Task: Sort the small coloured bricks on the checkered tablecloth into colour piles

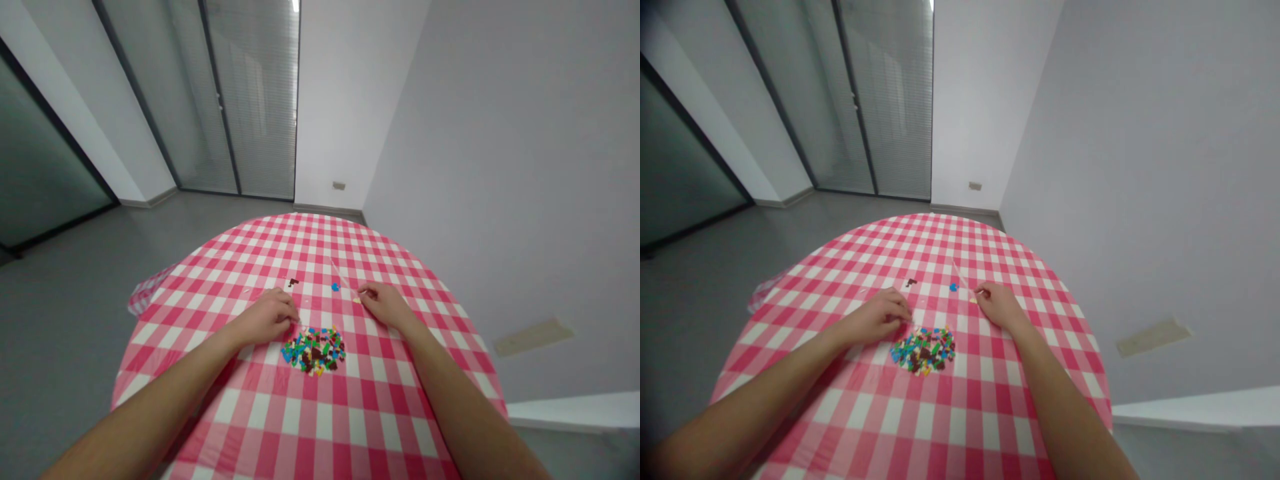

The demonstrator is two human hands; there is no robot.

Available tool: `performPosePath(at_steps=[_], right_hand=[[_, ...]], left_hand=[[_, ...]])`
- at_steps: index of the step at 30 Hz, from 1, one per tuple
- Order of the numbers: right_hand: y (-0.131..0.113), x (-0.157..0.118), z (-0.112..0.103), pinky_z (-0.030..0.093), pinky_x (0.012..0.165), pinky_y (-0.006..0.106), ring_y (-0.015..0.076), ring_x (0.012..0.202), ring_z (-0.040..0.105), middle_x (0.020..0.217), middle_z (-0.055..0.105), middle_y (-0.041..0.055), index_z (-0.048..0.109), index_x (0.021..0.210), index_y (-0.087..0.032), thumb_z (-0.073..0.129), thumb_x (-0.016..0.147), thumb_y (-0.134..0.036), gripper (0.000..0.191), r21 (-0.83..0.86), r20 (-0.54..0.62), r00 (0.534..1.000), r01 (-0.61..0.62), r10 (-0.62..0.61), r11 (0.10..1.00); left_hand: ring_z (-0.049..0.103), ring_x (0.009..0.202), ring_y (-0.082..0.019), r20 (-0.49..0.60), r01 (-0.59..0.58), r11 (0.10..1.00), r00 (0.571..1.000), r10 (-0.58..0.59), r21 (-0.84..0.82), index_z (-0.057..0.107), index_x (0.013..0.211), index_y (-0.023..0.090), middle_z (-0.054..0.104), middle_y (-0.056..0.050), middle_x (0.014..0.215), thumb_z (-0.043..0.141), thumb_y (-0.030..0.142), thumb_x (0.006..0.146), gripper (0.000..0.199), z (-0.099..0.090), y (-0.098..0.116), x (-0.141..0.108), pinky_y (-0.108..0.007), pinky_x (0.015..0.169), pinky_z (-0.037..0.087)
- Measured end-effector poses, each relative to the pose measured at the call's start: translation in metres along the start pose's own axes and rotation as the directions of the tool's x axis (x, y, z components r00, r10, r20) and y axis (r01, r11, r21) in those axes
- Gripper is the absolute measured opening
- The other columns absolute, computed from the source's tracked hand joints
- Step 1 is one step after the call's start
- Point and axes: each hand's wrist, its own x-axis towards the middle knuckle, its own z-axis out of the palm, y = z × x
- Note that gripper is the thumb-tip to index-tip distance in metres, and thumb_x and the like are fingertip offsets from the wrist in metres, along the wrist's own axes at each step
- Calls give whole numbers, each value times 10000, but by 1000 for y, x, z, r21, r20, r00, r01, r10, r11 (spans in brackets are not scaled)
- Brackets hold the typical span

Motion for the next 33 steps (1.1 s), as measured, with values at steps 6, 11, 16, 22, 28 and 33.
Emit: performPosePath(at_steps=[6, 11, 16, 22, 28, 33], right_hand=[[-12, -3, 6, 488, 763, 312, 230, 869, 692, 991, 768, 96, 746, 1016, -169, 548, 900, -237, 240, -40, -49, 998, 42, -44, 998], [-34, -13, 11, 492, 789, 317, 221, 891, 691, 1002, 765, 90, 753, 1010, -184, 544, 901, -215, 237, -38, -14, 982, 187, -187, 982], [-65, -28, 27, 468, 782, 286, 184, 886, 651, 949, 736, 70, 761, 1010, -204, 576, 932, -207, 201, 24, 133, 885, 447, -446, 894], [-84, -32, 46, 442, 774, 278, 184, 897, 615, 939, 689, 66, 760, 1093, -232, 591, 963, -278, 218, 24, 250, 840, 492, -482, 870], [-83, -30, 48, 443, 773, 271, 179, 876, 628, 917, 709, 65, 775, 983, -182, 616, 930, -248, 180, 67, 252, 854, 455, -456, 888], [-80, -32, 43, 442, 773, 264, 170, 873, 622, 923, 702, 54, 768, 956, -186, 604, 895, -177, 174, 76, 244, 856, 451, -455, 889]], left_hand=[[615, 890, -208, 17, -34, 999, 999, 34, -7, 747, 940, 232, 722, -40, 923, 571, 113, 832, 239, 1, 7, 2, -387, 867, 447], [607, 895, -209, 52, -51, 999, 997, 51, -9, 751, 949, 233, 705, -41, 897, 622, 175, 896, 152, 6, 11, 4, -382, 855, 423], [606, 864, -195, 47, -36, 999, 998, 36, -4, 753, 891, 228, 706, -30, 871, 645, 211, 901, 110, 10, 11, 5, -369, 848, 411], [586, 872, -203, 44, -17, 1000, 999, 16, 26, 748, 857, 207, 697, -38, 858, 655, 274, 915, 128, 12, 12, 4, -349, 833, 404], [585, 863, -196, 38, -19, 999, 999, 18, 28, 725, 818, 191, 702, -29, 860, 630, 199, 897, 124, 12, 15, 5, -352, 845, 392], [589, 857, -189, 53, -23, 1000, 998, 23, 0, 697, 780, 184, 694, -20, 846, 603, 144, 879, 142, 4, 20, 5, -360, 875, 385]])
